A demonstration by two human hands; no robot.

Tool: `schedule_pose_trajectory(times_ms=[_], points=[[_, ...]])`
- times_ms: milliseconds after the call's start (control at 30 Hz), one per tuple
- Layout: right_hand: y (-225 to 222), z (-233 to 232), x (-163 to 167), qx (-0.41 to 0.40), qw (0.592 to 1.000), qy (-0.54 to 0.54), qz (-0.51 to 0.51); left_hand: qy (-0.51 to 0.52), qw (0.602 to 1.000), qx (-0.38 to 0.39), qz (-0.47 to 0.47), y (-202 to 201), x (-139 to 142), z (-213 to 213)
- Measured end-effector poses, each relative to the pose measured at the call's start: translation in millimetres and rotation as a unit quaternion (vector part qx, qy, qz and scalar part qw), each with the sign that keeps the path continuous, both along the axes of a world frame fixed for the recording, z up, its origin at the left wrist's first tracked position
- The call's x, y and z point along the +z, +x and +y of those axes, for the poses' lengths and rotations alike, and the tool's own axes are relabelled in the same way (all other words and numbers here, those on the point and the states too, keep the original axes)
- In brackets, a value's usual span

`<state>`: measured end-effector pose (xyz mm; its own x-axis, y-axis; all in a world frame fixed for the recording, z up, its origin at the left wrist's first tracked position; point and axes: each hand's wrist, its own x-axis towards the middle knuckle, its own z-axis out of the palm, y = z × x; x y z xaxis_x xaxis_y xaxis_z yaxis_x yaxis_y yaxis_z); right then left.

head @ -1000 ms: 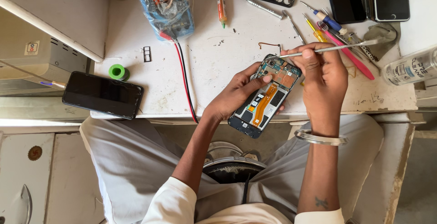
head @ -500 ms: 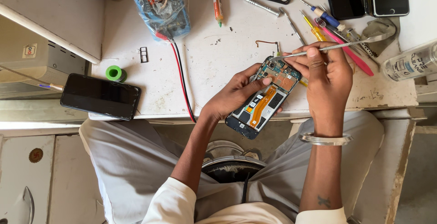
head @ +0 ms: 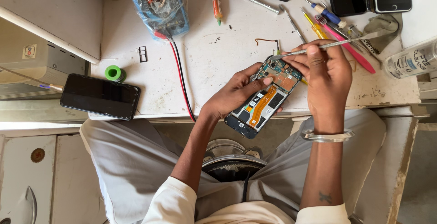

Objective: The person repairs a disassembled smartphone at a workbench, holding the phone body in one hand while prying at the battery with a tool and disconnecting a flex cable. They then use tweezers to handle small components and work on a small part over the bench.

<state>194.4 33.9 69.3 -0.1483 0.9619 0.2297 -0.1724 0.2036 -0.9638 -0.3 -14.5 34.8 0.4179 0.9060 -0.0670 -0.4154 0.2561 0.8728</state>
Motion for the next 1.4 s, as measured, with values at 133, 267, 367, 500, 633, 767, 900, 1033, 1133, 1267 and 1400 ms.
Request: schedule_pose_trajectory(times_ms=[133, 267, 367, 500, 633, 767, 900, 1033, 1133, 1267, 1400], points=[[1, -1, 2, 0.0, 1.0, 0.004, -0.004, 0.005, 1.0, 0.0, -0.004, 1, 1, 0], [3, 0, 5, 0.007, 0.999, 0.006, -0.037, -0.002, 1.0, -0.002, 0.003, 0, 2, 0], [9, 8, 5, 0.024, 0.999, -0.015, -0.045, -0.005, 1.0, -0.013, -0.002, 0, 4, 0], [16, 24, 2, 0.079, 0.993, -0.048, -0.068, -0.001, 1.0, -0.023, 0.012, 0, 6, 0], [15, 28, -3, 0.099, 0.993, -0.056, -0.01, -0.007, 1.0, -0.017, -0.002, -1, 7, 0], [14, 18, 1, 0.059, 0.997, -0.044, -0.025, -0.016, 1.0, -0.015, -0.011, -1, 6, 0], [11, 13, 10, 0.042, 0.998, -0.014, -0.055, -0.005, 1.0, -0.009, -0.001, 0, 3, 1], [8, 14, 17, 0.06, 0.995, 0.002, -0.081, -0.004, 1.0, -0.014, -0.012, -1, 1, 2], [8, 16, 19, 0.067, 0.995, -0.005, -0.068, 0.002, 1.0, -0.014, -0.011, -1, 2, 2], [7, 14, 17, 0.06, 0.997, -0.012, -0.047, -0.01, 1.0, -0.016, -0.013, 0, 3, 0], [7, 13, 15, 0.054, 0.997, -0.02, -0.048, 0.001, 1.0, -0.009, 0.011, -1, 2, 1]])
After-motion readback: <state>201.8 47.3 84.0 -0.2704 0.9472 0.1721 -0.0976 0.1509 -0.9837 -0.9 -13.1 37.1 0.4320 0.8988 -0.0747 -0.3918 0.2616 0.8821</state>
